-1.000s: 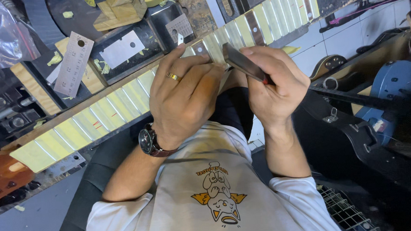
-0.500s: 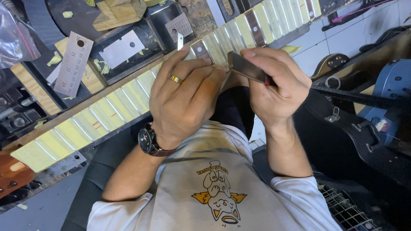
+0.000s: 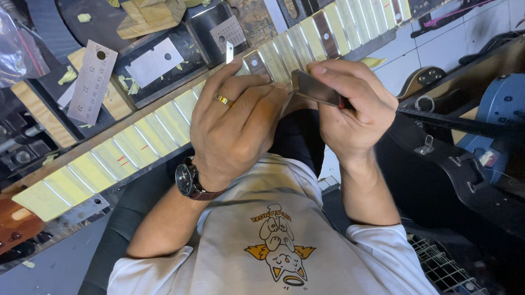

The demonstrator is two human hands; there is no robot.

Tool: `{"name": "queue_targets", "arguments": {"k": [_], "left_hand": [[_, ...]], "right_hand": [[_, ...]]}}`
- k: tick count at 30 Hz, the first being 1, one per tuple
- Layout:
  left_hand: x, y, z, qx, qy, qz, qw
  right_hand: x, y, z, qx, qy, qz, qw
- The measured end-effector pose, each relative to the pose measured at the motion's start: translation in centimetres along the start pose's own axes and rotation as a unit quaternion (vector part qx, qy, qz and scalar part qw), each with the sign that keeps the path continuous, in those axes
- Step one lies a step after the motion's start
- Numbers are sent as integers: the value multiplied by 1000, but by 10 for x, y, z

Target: The person uses a metal file to smooth the edges of the frets on a guitar neck. The fretboard is taped off to protect the wood, and the person works methodically along the length of the neck, filing each fret individually.

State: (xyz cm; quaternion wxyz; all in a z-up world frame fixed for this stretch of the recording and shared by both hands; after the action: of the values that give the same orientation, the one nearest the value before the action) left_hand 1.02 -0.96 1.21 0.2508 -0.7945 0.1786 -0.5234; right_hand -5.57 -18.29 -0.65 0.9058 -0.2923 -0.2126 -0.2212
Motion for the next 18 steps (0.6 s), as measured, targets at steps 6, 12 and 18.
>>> {"name": "queue_targets", "arguments": {"k": [6, 12, 18], "left_hand": [[-3, 0, 0, -14, -2, -5, 1000], [-3, 0, 0, -16, -5, 1, 1000], [-3, -11, 6, -103, -10, 66, 992]], "right_hand": [[0, 1, 4, -8, 20, -11, 1000], [-3, 1, -1, -8, 13, -12, 1000], [-4, -22, 37, -85, 139, 61, 985]]}}
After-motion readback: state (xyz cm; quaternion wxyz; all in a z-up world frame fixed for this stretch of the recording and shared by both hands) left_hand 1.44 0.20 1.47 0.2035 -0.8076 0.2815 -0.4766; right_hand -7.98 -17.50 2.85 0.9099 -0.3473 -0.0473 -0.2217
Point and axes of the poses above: each hand's wrist, its own x-axis towards the middle knuckle, its own y-axis out of the palm, z = x × y, the point moved 3 cm from there along x, towards the middle knuckle, and after that the axes turned 8 degrees about y, right-handed, at the moved point
